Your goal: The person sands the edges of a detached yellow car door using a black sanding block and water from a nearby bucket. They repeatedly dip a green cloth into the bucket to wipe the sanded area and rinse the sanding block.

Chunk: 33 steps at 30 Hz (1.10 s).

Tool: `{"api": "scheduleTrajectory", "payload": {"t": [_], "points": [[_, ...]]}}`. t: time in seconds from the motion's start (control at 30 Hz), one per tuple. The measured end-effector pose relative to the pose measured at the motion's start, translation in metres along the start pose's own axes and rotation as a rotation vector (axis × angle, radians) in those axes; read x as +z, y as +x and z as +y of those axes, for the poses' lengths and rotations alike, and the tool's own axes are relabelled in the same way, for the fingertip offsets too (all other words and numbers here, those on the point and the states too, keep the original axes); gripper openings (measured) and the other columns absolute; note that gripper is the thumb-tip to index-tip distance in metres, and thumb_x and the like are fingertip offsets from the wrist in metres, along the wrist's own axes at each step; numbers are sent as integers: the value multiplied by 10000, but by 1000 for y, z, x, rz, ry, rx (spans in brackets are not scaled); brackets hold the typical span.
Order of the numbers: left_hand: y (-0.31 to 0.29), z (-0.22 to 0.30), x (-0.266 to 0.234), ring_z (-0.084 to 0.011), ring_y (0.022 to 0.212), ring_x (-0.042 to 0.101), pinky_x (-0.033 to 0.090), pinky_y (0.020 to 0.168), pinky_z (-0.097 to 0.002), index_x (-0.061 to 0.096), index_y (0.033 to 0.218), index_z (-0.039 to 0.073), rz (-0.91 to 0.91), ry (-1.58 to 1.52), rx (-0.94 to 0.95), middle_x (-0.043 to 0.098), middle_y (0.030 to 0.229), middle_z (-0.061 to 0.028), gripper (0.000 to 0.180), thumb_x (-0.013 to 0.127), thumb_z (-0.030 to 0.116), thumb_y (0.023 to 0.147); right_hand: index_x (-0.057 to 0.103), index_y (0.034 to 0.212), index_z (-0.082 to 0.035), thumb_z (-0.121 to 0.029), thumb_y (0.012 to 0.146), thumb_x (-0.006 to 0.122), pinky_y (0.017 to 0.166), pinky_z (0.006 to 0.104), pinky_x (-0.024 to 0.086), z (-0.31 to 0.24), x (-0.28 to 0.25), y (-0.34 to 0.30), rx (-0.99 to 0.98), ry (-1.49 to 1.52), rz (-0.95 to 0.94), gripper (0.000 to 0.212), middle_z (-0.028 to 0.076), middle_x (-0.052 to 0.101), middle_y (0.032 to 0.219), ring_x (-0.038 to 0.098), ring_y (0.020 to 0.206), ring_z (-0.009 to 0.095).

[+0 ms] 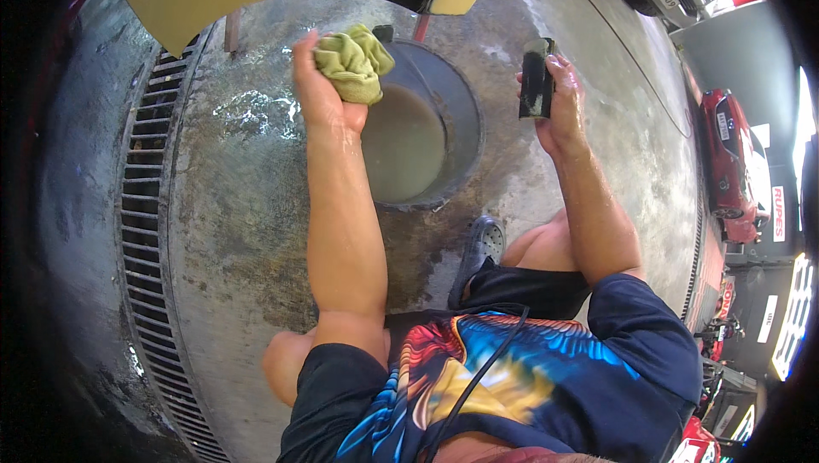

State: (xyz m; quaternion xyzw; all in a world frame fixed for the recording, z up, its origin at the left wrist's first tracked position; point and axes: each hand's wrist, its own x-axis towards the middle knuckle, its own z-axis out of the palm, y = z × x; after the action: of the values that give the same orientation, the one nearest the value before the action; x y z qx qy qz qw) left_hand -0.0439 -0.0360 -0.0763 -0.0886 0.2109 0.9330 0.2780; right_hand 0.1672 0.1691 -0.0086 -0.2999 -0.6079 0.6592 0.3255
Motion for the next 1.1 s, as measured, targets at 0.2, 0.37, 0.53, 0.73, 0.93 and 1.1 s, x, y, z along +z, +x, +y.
{"api": "scheduleTrajectory", "payload": {"t": [0.2, 0.37, 0.53, 0.73, 0.93, 1.1], "points": [[23, -42, -44, -208, 838, 694, 582, 736, -390, 674, 1114, 62, -55, 1033, 92, 704, 950, -81, 295, 753, 216, 875, 513, 1337, -55, -305, 1030, 618, 682, 319, 580, -2, -4, 4, -11, 7, 29, 410, 84, 682, 975, 700, 825, 170], [35, -51, -80, -202, 789, 673, 543, 731, -368, 696, 1090, 11, -221, 1572, 127, 717, 882, -117, 298, 677, 166, 836, 523, 1336, -46, -306, 1034, 617, 689, 288, 583, -2, -8, 5, -13, -7, 12, 409, 87, 683, 996, 703, 838, 154], [31, -54, -76, -444, 1168, 670, 527, 1019, -467, 703, 1193, 26, -284, 1726, -145, 702, 1221, -291, 424, 637, 288, 866, 526, 1406, -24, -343, 1016, 646, 708, 279, 551, 3, -8, 6, -57, -212, 19, 517, 77, 684, 1028, 669, 870, 123], [21, -51, -63, -386, 1228, 674, 534, 1048, -439, 663, 1361, 31, -171, 1741, -195, 701, 1301, -247, 673, 787, 349, 781, 546, 1422, -22, -371, 1005, 659, 730, 271, 514, 11, -3, 4, -135, -368, -42, 556, 69, 667, 1061, 603, 868, 99], [22, -45, -78, -362, 1103, 727, 573, 949, -429, 695, 1193, 73, -341, 1878, -233, 742, 1174, -227, 454, 744, 103, 743, 549, 1416, -22, -360, 1015, 651, 757, 258, 502, 12, 2, -1, -127, -403, -59, 535, 68, 664, 1064, 601, 883, 100], [9, -42, -54, -390, 970, 744, 585, 867, -446, 734, 1007, 17, -365, 1763, 49, 761, 990, -228, 228, 716, 97, 794, 551, 1413, -28, -344, 1017, 660, 768, 252, 492, 13, 2, -1, -108, -384, -62, 518, 54, 663, 1068, 591, 889, 91]]}}
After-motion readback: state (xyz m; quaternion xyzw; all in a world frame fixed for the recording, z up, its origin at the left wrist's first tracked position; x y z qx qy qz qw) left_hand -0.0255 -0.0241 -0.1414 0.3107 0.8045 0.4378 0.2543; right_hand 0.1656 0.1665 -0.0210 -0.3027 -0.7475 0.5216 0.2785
